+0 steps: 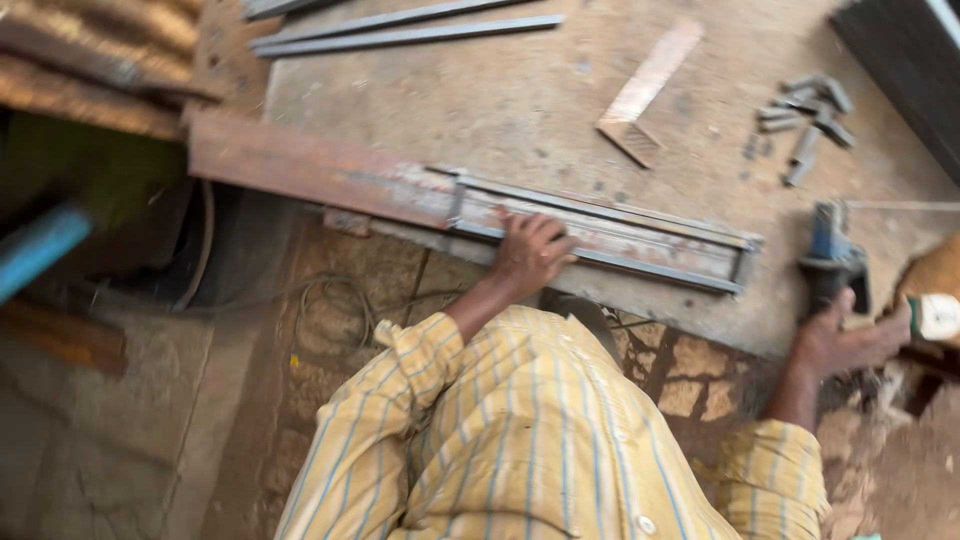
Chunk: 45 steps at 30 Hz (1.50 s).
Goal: The person aligns metal bars inside a jig on a workbench and welds their corners together using a welding tool.
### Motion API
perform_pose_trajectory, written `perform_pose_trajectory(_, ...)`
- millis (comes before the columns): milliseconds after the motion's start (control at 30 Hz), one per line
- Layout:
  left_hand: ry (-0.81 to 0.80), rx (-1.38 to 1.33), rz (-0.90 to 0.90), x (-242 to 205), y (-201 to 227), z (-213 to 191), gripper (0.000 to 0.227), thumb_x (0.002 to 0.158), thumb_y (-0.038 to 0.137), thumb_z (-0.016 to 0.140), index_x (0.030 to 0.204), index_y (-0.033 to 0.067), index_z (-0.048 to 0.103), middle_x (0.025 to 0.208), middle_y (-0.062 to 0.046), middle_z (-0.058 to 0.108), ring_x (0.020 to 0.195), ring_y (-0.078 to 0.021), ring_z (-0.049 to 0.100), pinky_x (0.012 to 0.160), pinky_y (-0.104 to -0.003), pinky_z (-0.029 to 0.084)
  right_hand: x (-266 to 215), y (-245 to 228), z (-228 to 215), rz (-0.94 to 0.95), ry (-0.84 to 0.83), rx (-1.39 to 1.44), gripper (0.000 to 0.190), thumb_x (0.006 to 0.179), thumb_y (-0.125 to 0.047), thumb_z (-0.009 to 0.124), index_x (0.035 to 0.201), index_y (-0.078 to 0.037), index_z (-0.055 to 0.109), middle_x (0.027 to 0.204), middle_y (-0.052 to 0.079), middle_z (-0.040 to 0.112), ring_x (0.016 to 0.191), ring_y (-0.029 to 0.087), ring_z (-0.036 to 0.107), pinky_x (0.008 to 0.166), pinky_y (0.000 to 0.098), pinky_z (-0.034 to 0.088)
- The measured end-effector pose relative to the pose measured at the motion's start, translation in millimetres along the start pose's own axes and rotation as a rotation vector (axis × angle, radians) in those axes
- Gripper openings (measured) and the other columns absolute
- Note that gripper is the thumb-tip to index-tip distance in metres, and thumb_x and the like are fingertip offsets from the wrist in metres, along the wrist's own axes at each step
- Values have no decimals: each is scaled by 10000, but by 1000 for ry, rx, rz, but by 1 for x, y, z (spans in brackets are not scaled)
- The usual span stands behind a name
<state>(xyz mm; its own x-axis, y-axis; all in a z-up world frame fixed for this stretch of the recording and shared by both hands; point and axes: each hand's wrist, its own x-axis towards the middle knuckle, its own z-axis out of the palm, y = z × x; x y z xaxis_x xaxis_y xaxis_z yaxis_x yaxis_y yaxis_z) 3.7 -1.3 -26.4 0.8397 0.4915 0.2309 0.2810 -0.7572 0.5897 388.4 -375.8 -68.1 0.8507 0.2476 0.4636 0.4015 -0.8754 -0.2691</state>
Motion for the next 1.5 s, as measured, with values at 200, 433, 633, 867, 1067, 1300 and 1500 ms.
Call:
perform_pose_trajectory(200, 73, 18, 90, -2, -10, 19, 230, 859, 224, 804, 1077, 173, 752, 1091, -21, 665, 1055, -192, 606, 923, -414, 431, 0, -62, -45, -32, -355, 45, 652, 924, -125, 911, 1434, 10, 527, 1362, 248, 592, 1249, 412, 567, 1071, 561, 458)
perform_pose_trajectory(433, 88, -47, 80, 10, -1, -3, 189, 815, 208, 817, 997, 178, 777, 1026, 13, 686, 1012, -189, 630, 860, -421, 432, 3, -88, -71, 82, -373, 428, 589, 970, 82, 726, 1509, -24, 512, 1369, 188, 636, 1174, 267, 683, 949, 357, 607)
perform_pose_trajectory(633, 39, -29, 55, 4, -10, 32, 106, 872, 199, 785, 978, 190, 778, 1032, 18, 714, 961, -146, 615, 855, -389, 424, 12, -113, -120, 54, -428, 833, 643, 995, 154, 641, 1561, 13, 372, 1384, 251, 626, 1311, 313, 695, 1086, 412, 613)
perform_pose_trajectory(867, 21, -57, 54, 9, -1, 11, 133, 843, 217, 798, 974, 193, 786, 1030, 28, 714, 985, -149, 607, 871, -417, 420, 29, -214, -157, -41, -635, 1290, 289, 1022, -79, 687, 1282, -3, 586, 1061, 134, 656, 892, 216, 731, 835, 336, 662)
perform_pose_trajectory(1067, 5, -68, 46, 4, -7, 28, 161, 869, 214, 801, 1029, 204, 790, 1038, 31, 709, 998, -147, 609, 890, -424, 412, 2, -250, -150, 57, -840, 1373, 348, 963, 12, 684, 1272, 6, 523, 1181, 134, 629, 1059, 207, 682, 1024, 393, 630)
perform_pose_trajectory(1300, 36, -128, 53, 11, 0, 7, 233, 847, 188, 773, 1076, 227, 800, 974, 16, 702, 961, -176, 611, 867, -440, 405, -46, -308, -138, -32, -1194, 790, 466, 806, 0, 662, 1252, 49, 536, 1073, 185, 660, 856, 275, 720, 744, 430, 645)
perform_pose_trajectory(1500, -17, -105, -108, -6, -28, 73, 63, 1099, 182, 658, 1090, 179, 721, 938, 66, 649, 843, -114, 582, 1103, -448, 425, -69, -386, -138, -461, -1294, 631, 545, 798, -151, 786, 1295, -9, 613, 1016, 141, 750, 842, 245, 751, 840, 425, 633)
